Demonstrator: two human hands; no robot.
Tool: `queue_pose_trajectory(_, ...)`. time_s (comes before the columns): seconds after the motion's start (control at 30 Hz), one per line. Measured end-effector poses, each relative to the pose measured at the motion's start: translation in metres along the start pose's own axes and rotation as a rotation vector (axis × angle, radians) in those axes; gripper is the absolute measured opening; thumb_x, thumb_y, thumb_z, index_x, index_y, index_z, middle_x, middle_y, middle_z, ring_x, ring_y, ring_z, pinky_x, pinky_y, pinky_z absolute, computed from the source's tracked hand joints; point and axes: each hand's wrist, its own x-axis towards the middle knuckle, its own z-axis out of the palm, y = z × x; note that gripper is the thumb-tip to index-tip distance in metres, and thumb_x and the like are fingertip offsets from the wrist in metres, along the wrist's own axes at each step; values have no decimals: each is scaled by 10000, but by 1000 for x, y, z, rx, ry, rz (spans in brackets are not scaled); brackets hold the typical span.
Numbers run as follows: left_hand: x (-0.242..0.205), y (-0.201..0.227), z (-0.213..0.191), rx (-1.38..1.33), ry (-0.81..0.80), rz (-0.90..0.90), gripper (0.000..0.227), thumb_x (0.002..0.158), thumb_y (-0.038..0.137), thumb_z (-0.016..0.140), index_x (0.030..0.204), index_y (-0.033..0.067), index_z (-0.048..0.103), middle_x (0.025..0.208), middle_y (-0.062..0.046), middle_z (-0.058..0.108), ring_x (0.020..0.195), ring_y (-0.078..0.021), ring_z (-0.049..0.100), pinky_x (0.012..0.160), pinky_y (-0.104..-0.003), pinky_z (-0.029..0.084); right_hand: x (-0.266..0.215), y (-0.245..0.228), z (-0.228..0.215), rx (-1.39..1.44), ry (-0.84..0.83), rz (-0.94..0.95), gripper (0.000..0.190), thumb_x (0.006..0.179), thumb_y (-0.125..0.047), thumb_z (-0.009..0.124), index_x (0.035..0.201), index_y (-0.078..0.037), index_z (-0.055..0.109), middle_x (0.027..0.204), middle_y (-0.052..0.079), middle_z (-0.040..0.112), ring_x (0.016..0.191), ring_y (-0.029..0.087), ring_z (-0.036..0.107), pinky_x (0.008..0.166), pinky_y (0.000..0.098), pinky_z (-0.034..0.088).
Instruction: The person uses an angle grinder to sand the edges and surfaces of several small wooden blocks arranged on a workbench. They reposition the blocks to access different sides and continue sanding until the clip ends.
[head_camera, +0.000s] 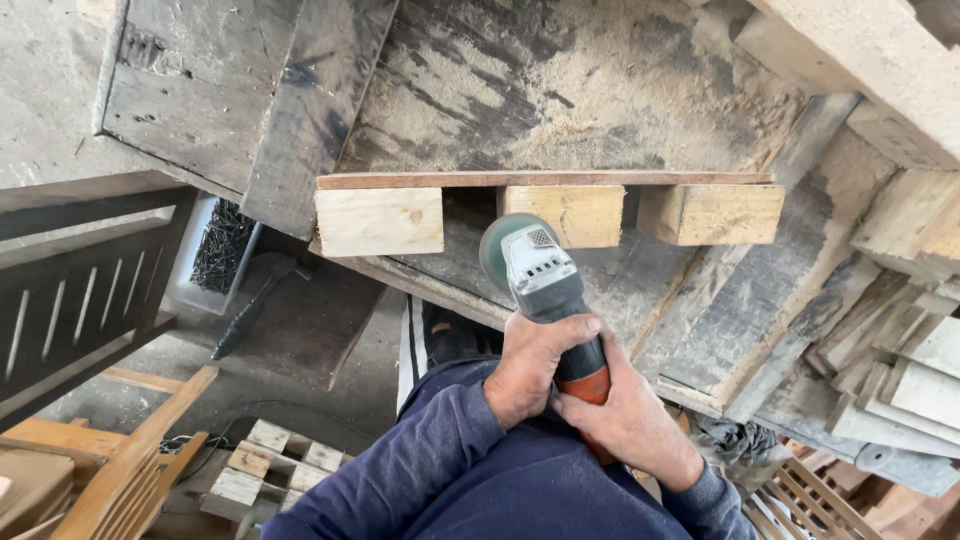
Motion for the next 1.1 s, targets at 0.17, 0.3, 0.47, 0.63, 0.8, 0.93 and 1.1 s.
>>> queue_pose_trajectory(0.17, 8, -5, -10, 66, -106, 25, 268, 850, 117, 763, 1054, -11, 644, 929, -96, 672, 839, -206, 664, 792, -400, 601, 7, 10, -1, 24, -18, -88, 870, 739, -286, 768, 1452, -42, 333, 1088, 187, 709, 940, 299, 768, 822, 423, 646)
queue_pose_trajectory(0.3, -5, -5, -4, 19, -145, 56, 285, 849, 98, 748, 1085, 20, 609, 970, -66, 663, 888, -173, 672, 846, -362, 616, -5, 9, 1, 4, -33, 13, 1038, 700, -245, 785, 1568, -118, 232, 1110, 144, 694, 954, 262, 759, 856, 408, 607)
queue_pose_trajectory(0.47, -5, -11, -4, -16, -94, -61, 298, 838, 85, 754, 1092, 1, 623, 952, -74, 673, 857, -173, 674, 799, -378, 604, -8, 13, 3, 39, 35, 0, 950, 722, -267, 785, 1520, -99, 297, 1103, 168, 703, 960, 282, 755, 837, 430, 604)
queue_pose_trajectory(0.63, -6, -15, -4, -7, -139, -7, 286, 836, 88, 772, 1078, 3, 645, 960, -80, 703, 869, -173, 688, 829, -360, 607, -9, 9, -1, 83, -20, -73, 923, 729, -256, 783, 1491, -66, 298, 1151, 168, 661, 960, 281, 736, 817, 418, 616)
queue_pose_trajectory(0.8, -2, -14, -2, 13, -122, 27, 264, 830, 105, 794, 1044, 8, 673, 928, -66, 692, 842, -174, 676, 788, -356, 590, -10, 15, 3, 10, 57, -31, 819, 726, -249, 773, 1417, -60, 375, 1052, 167, 707, 902, 254, 740, 786, 409, 608)
queue_pose_trajectory(0.93, 7, -10, -1, 41, -136, -33, 289, 824, 122, 787, 1052, 12, 647, 928, -75, 691, 831, -175, 680, 793, -369, 610, -3, 22, 3, 132, 38, -67, 832, 726, -246, 745, 1427, -48, 343, 1057, 181, 669, 869, 275, 729, 755, 420, 629)
queue_pose_trajectory(1.1, -11, -22, -3, -4, -158, 17, 331, 837, 109, 770, 1114, 24, 609, 978, -51, 664, 887, -147, 674, 840, -344, 602, -17, 29, 7, 72, 45, -165, 987, 723, -264, 780, 1545, -82, 266, 1126, 124, 662, 989, 226, 712, 850, 402, 566)
